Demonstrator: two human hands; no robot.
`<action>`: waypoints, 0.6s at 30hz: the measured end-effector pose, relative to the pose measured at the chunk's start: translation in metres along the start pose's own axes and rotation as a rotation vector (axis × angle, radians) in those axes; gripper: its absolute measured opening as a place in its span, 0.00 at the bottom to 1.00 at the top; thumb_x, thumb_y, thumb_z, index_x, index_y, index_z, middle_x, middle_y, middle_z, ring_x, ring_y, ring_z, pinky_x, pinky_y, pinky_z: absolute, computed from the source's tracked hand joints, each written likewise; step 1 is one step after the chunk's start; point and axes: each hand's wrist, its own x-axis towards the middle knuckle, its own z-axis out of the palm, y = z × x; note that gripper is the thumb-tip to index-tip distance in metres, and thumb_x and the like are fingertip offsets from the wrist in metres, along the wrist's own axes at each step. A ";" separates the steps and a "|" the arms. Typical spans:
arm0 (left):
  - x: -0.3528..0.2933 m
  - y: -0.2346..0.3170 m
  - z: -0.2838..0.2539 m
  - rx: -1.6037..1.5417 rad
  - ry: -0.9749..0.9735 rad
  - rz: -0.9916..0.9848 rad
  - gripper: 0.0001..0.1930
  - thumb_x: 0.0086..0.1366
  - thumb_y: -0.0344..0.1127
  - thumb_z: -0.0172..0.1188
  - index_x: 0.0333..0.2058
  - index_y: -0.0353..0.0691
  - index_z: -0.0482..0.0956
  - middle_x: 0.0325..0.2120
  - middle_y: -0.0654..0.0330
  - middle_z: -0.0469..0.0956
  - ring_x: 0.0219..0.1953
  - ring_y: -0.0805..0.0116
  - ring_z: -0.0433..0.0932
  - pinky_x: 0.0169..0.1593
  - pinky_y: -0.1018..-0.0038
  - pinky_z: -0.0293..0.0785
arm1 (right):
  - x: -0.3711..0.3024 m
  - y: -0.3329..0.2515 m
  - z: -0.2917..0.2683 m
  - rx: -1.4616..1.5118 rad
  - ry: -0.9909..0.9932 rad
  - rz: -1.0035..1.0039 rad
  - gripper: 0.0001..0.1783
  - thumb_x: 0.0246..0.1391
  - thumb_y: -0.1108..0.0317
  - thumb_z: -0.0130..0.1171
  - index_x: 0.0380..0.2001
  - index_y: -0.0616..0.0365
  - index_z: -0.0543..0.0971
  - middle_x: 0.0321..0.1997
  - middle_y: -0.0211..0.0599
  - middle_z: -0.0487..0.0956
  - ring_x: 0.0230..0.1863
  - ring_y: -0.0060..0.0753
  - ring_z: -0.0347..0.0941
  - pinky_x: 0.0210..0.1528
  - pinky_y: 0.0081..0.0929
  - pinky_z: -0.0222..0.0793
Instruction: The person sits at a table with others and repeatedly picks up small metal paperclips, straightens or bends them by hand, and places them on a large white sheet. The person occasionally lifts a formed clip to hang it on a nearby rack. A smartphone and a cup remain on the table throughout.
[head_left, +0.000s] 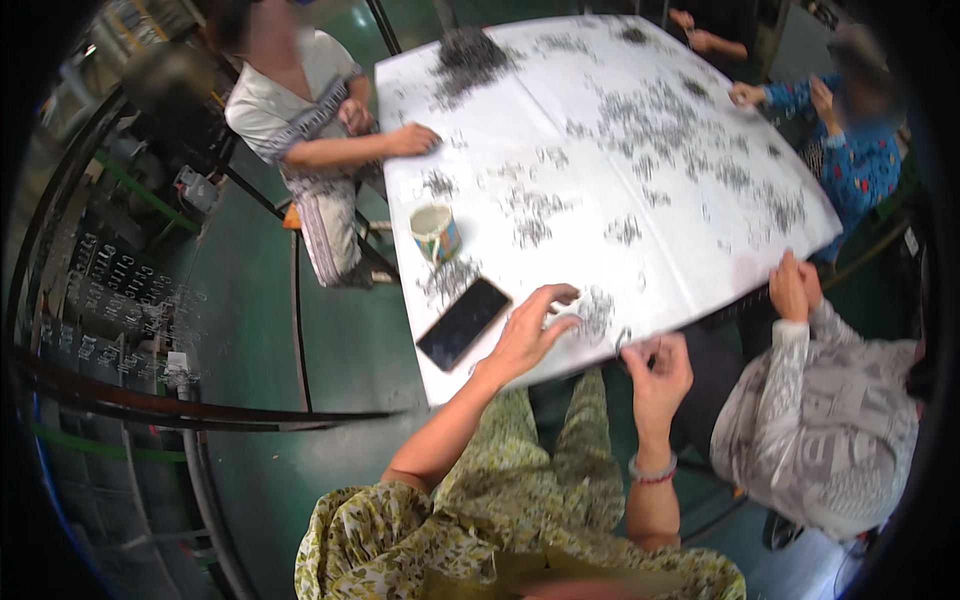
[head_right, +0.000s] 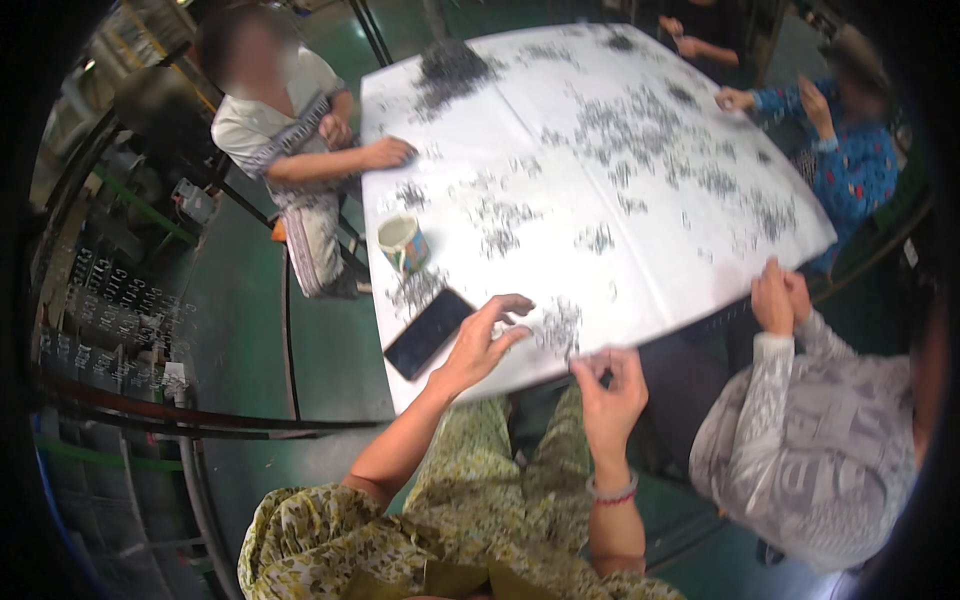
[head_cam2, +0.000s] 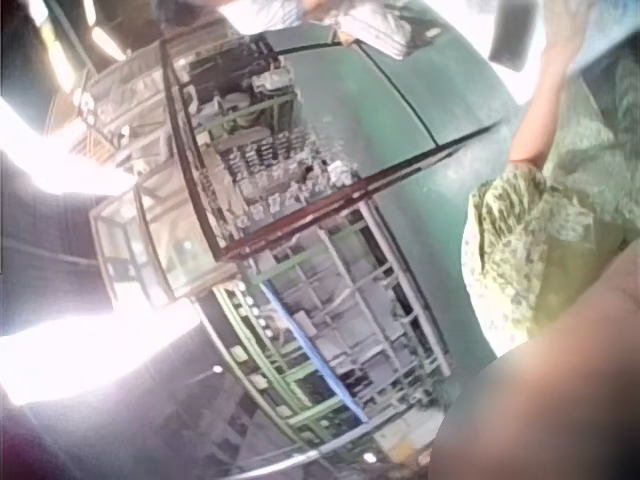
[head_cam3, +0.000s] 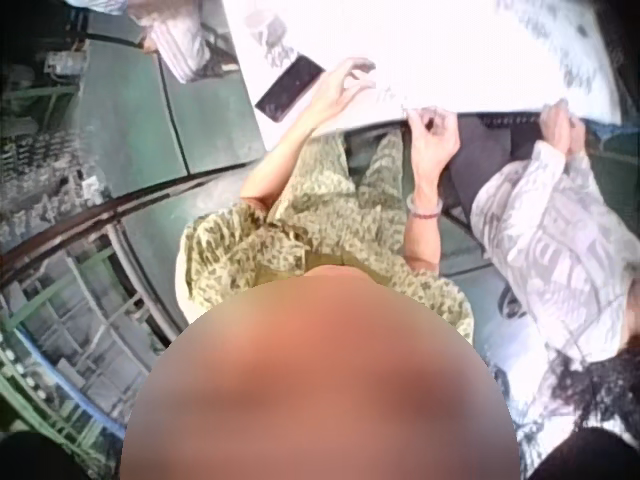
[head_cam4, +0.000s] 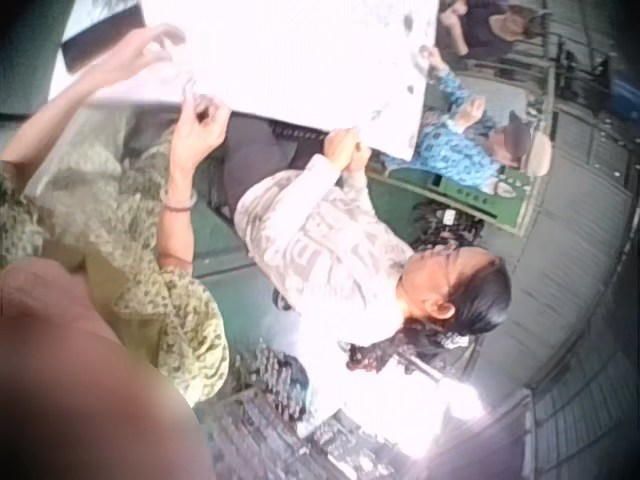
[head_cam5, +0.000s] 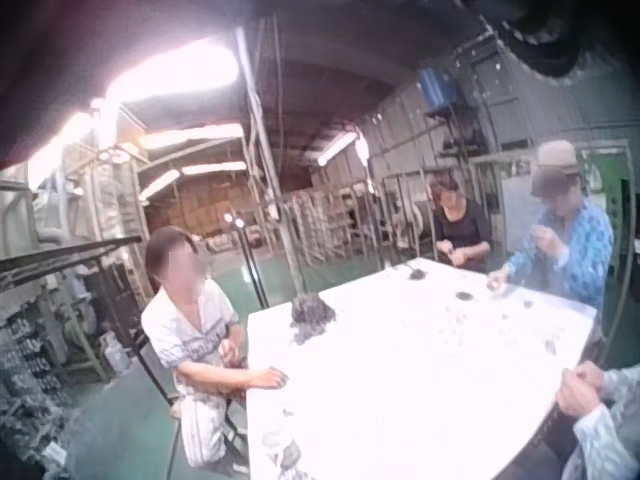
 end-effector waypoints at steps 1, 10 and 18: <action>0.020 -0.017 -0.008 0.088 0.005 -0.104 0.15 0.63 0.37 0.62 0.45 0.35 0.75 0.44 0.51 0.78 0.42 0.51 0.79 0.44 0.61 0.75 | 0.000 0.001 -0.004 -0.035 0.010 0.024 0.15 0.43 0.85 0.67 0.32 0.63 0.72 0.27 0.30 0.76 0.29 0.17 0.67 0.35 0.17 0.66; 0.098 -0.137 -0.025 0.846 0.065 -0.200 0.05 0.62 0.26 0.52 0.32 0.29 0.75 0.35 0.42 0.76 0.38 0.44 0.79 0.38 0.54 0.78 | 0.004 0.003 -0.013 0.042 -0.048 0.056 0.14 0.44 0.83 0.69 0.31 0.62 0.74 0.29 0.31 0.79 0.30 0.16 0.69 0.35 0.16 0.66; 0.105 -0.128 -0.027 0.919 0.075 -0.120 0.07 0.58 0.20 0.49 0.36 0.29 0.71 0.34 0.44 0.74 0.39 0.45 0.77 0.39 0.58 0.79 | -0.003 0.004 -0.022 0.047 -0.034 0.050 0.13 0.44 0.85 0.68 0.30 0.63 0.75 0.30 0.30 0.77 0.30 0.16 0.69 0.36 0.15 0.66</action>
